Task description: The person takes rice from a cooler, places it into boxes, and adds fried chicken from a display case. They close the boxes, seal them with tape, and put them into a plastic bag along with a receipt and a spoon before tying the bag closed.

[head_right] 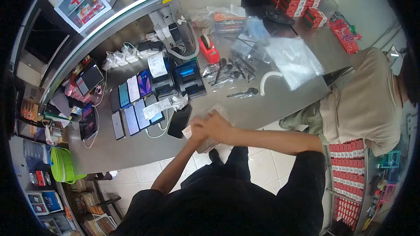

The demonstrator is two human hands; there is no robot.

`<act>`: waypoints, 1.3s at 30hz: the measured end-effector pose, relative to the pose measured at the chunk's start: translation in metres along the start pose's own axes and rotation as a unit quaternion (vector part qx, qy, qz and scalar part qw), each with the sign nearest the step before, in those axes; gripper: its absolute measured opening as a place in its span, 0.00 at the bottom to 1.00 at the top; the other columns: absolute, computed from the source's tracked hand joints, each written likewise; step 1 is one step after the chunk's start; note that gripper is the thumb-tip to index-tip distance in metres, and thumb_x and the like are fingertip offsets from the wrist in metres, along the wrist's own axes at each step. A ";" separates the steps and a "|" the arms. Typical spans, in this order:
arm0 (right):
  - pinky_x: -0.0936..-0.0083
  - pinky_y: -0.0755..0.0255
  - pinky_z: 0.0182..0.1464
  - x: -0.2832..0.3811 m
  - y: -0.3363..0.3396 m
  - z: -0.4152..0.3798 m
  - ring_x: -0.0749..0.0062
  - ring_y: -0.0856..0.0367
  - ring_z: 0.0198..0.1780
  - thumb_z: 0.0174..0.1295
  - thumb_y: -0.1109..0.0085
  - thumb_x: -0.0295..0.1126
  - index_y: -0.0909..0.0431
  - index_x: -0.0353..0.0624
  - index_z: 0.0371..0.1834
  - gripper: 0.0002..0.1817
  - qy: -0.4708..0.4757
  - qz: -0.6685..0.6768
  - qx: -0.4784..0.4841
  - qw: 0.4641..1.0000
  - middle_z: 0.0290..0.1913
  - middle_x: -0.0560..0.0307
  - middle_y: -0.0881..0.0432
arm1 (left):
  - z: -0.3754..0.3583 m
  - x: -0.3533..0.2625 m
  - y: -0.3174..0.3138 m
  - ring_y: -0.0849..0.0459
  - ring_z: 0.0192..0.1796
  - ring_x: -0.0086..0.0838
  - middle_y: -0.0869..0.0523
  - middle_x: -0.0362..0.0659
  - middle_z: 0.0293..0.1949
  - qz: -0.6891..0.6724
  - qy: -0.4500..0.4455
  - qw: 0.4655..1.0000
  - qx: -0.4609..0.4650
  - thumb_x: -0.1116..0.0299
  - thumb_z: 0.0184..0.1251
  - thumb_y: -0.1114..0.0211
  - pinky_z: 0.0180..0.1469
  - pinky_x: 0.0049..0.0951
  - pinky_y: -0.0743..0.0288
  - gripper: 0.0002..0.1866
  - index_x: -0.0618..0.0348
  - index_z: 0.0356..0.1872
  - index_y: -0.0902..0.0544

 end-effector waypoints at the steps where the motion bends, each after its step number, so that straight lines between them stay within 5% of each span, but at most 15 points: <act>1: 0.63 0.30 0.45 -0.015 -0.010 0.001 0.60 0.20 0.39 0.45 0.44 0.26 0.26 0.49 0.48 0.22 -0.001 -0.021 0.049 0.999 0.39 0.53 0.20 | 0.014 -0.023 0.036 0.19 0.40 0.37 0.19 0.48 0.39 -0.022 0.036 0.999 -0.002 0.56 0.55 0.41 0.39 0.38 0.28 0.15 0.50 0.41 0.23; 3: 0.65 0.28 0.40 -0.032 -0.015 -0.008 0.61 0.19 0.35 0.46 0.44 0.28 0.26 0.48 0.48 0.21 0.001 -0.036 0.108 0.994 0.34 0.54 0.19 | 0.018 -0.030 0.043 0.18 0.35 0.39 0.17 0.46 0.31 -0.051 0.081 0.995 0.002 0.60 0.52 0.39 0.34 0.39 0.28 0.10 0.53 0.33 0.21; 6: 0.68 0.30 0.27 -0.041 -0.009 -0.018 0.61 0.22 0.25 0.54 0.47 0.34 0.25 0.41 0.25 0.08 -0.077 0.032 0.115 0.990 0.22 0.50 0.24 | 0.020 -0.016 0.022 0.20 0.21 0.38 0.20 0.41 0.19 -0.053 0.062 0.993 -0.085 0.57 0.52 0.39 0.22 0.40 0.29 0.10 0.52 0.27 0.22; 7: 0.69 0.30 0.28 -0.043 -0.018 -0.025 0.64 0.23 0.25 0.57 0.48 0.39 0.25 0.42 0.28 0.11 -0.220 0.247 0.177 0.927 0.24 0.52 0.23 | 0.019 -0.019 0.024 0.20 0.21 0.39 0.20 0.43 0.20 -0.062 0.060 0.991 -0.097 0.59 0.54 0.40 0.23 0.39 0.29 0.09 0.53 0.24 0.23; 8: 0.70 0.30 0.28 -0.039 -0.028 -0.035 0.66 0.24 0.25 0.60 0.49 0.43 0.26 0.42 0.31 0.15 -0.349 0.442 0.226 0.795 0.26 0.54 0.23 | 0.018 -0.022 0.026 0.20 0.21 0.40 0.20 0.44 0.20 -0.071 0.059 0.990 -0.110 0.61 0.57 0.41 0.25 0.38 0.30 0.11 0.54 0.20 0.24; 9: 0.70 0.30 0.28 -0.032 -0.034 -0.040 0.66 0.24 0.25 0.60 0.49 0.43 0.26 0.42 0.31 0.15 -0.350 0.441 0.228 0.794 0.26 0.54 0.23 | 0.020 -0.022 0.026 0.20 0.21 0.40 0.20 0.44 0.20 -0.073 0.061 0.989 -0.109 0.61 0.57 0.41 0.25 0.38 0.30 0.11 0.54 0.20 0.24; 11: 0.72 0.30 0.30 -0.004 -0.059 -0.057 0.71 0.25 0.28 0.63 0.50 0.45 0.28 0.46 0.43 0.15 -0.463 0.812 0.098 0.342 0.29 0.61 0.24 | 0.021 -0.024 0.025 0.20 0.21 0.39 0.20 0.45 0.19 -0.022 0.072 0.989 -0.123 0.60 0.59 0.43 0.24 0.37 0.29 0.12 0.54 0.20 0.25; 12: 0.72 0.30 0.30 0.009 -0.065 -0.061 0.71 0.25 0.28 0.63 0.50 0.45 0.28 0.46 0.43 0.15 -0.465 0.811 0.099 0.341 0.29 0.61 0.24 | 0.020 -0.023 0.021 0.20 0.21 0.39 0.20 0.45 0.19 -0.023 0.074 0.989 -0.122 0.60 0.59 0.43 0.24 0.37 0.29 0.12 0.54 0.20 0.25; 14: 0.74 0.31 0.31 0.030 -0.070 -0.057 0.72 0.26 0.30 0.65 0.53 0.42 0.30 0.46 0.45 0.13 -0.411 0.898 -0.038 0.154 0.33 0.64 0.25 | 0.021 -0.019 0.015 0.21 0.19 0.36 0.22 0.43 0.16 -0.013 0.065 0.989 -0.134 0.58 0.61 0.44 0.22 0.36 0.28 0.16 0.54 0.17 0.26; 20: 0.76 0.31 0.41 0.038 0.009 -0.082 0.72 0.26 0.44 0.65 0.54 0.39 0.31 0.45 0.48 0.13 -0.356 0.866 -0.171 0.307 0.47 0.58 0.26 | 0.024 -0.012 0.004 0.20 0.22 0.37 0.21 0.44 0.19 0.036 0.074 0.992 -0.096 0.59 0.58 0.42 0.25 0.35 0.27 0.13 0.55 0.20 0.24; 23: 0.66 0.36 0.53 0.016 0.071 -0.094 0.54 0.31 0.56 0.60 0.47 0.38 0.32 0.41 0.51 0.19 -0.361 0.285 -0.340 0.820 0.51 0.47 0.28 | 0.026 -0.020 0.014 0.19 0.27 0.38 0.19 0.45 0.23 0.015 0.058 0.995 -0.079 0.61 0.55 0.40 0.29 0.36 0.26 0.10 0.55 0.24 0.24; 26: 0.62 0.37 0.55 0.026 0.094 -0.046 0.53 0.32 0.58 0.58 0.45 0.42 0.31 0.39 0.50 0.22 -0.306 -0.002 -0.270 0.913 0.52 0.44 0.27 | 0.027 -0.019 0.007 0.18 0.30 0.37 0.19 0.45 0.25 0.045 0.076 0.996 -0.032 0.63 0.53 0.38 0.33 0.36 0.26 0.08 0.56 0.25 0.23; 32: 0.71 0.31 0.32 -0.015 -0.046 -0.051 0.61 0.22 0.33 0.61 0.50 0.50 0.29 0.39 0.35 0.22 -0.365 0.154 0.075 0.915 0.29 0.54 0.22 | 0.028 -0.020 0.013 0.18 0.29 0.37 0.19 0.45 0.24 0.049 0.082 0.995 -0.040 0.63 0.56 0.41 0.32 0.35 0.26 0.09 0.56 0.25 0.23; 34: 0.82 0.42 0.21 -0.005 -0.061 -0.067 0.78 0.35 0.18 0.63 0.54 0.52 0.31 0.43 0.28 0.22 -0.423 0.673 0.084 0.601 0.17 0.67 0.34 | 0.022 -0.021 0.010 0.18 0.28 0.36 0.20 0.45 0.23 0.032 0.049 0.997 -0.051 0.62 0.57 0.42 0.31 0.35 0.26 0.09 0.56 0.25 0.24; 39: 0.81 0.42 0.19 -0.029 -0.041 -0.094 0.77 0.36 0.15 0.65 0.54 0.46 0.30 0.45 0.26 0.18 -0.339 0.703 0.061 0.623 0.17 0.64 0.34 | 0.024 -0.036 0.049 0.20 0.33 0.36 0.20 0.42 0.27 -0.062 -0.059 0.996 -0.013 0.61 0.56 0.41 0.32 0.37 0.27 0.09 0.55 0.26 0.23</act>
Point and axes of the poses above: each hand's wrist, its own z-axis towards the middle knuckle, its own y-axis out of the back of the hand, x = y × z, the point moved 3 cm from there along z, towards the middle knuckle
